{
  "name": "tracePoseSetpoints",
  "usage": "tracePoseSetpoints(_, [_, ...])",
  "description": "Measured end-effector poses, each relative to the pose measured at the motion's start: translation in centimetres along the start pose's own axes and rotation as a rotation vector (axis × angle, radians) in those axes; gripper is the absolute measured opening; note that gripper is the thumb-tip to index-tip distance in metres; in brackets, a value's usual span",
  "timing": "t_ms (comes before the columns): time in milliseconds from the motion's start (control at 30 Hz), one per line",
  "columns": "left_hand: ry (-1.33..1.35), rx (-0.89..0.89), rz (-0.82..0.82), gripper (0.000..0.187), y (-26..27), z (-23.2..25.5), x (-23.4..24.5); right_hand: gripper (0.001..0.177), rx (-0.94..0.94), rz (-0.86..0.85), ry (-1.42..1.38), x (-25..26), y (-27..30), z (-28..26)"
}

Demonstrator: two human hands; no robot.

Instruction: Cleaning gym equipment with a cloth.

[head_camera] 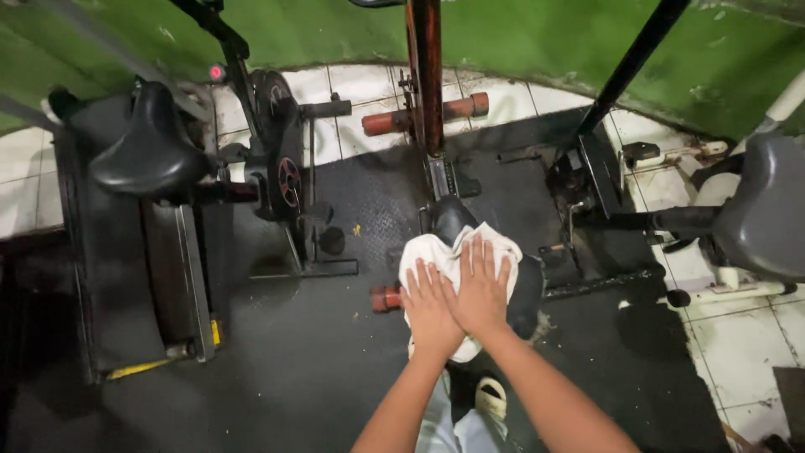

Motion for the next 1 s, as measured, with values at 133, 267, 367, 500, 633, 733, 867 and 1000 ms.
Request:
tracePoseSetpoints(133, [-0.018, 0.065, -0.011, 0.078, 3.8, 3.1, 2.3, 0.078, 0.067, -0.044, -0.002, 1.2, 4.4, 1.1])
tracePoseSetpoints(267, [-0.049, 0.089, 0.007, 0.076, 6.2, 4.6, -0.1, 0.08, 0.07, 0.036, -0.036, 2.6, 7.2, 2.5])
tracePoseSetpoints(367, [0.019, 0.113, 0.151, 0.072, 7.8, 5.2, -2.3, 0.083, -0.032, -0.08, -0.055, 1.4, 9.2, 3.8])
tracePoseSetpoints(500, [-0.153, 0.02, 0.124, 0.073, 5.0, 5.5, -2.6, 0.106, -0.297, 0.044, -0.221, -2.7, 8.6, 6.8])
tracePoseSetpoints(633, [-0.109, -0.14, -0.065, 0.102, 2.1, 6.3, -0.7, 0.128, -0.572, 0.078, -0.445, -3.3, 6.7, 8.6])
tracePoseSetpoints(733, [-0.047, -0.161, -0.209, 0.128, -0.3, 8.3, 1.6, 0.131, -0.924, -0.22, -0.604, 0.0, 5.0, 9.6])
tracePoseSetpoints(867, [-0.037, -0.218, -0.111, 0.134, -2.4, 8.4, 0.1, 0.123, -0.86, -0.153, -0.579, -2.0, 3.3, 12.0])
tracePoseSetpoints(1000, [0.008, -0.272, -0.088, 0.134, -3.0, 8.0, 0.2, 0.112, -0.932, -0.214, -0.541, -0.5, 3.1, 11.2])
Point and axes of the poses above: each hand's wrist, its own y-axis away from the middle knuckle, its own x-axis out of the back of the hand, z = x × y, the point moved 3 cm from there along -y, towards the middle knuckle, and after that the axes turned 2 degrees about x, right-handed, at the moved point
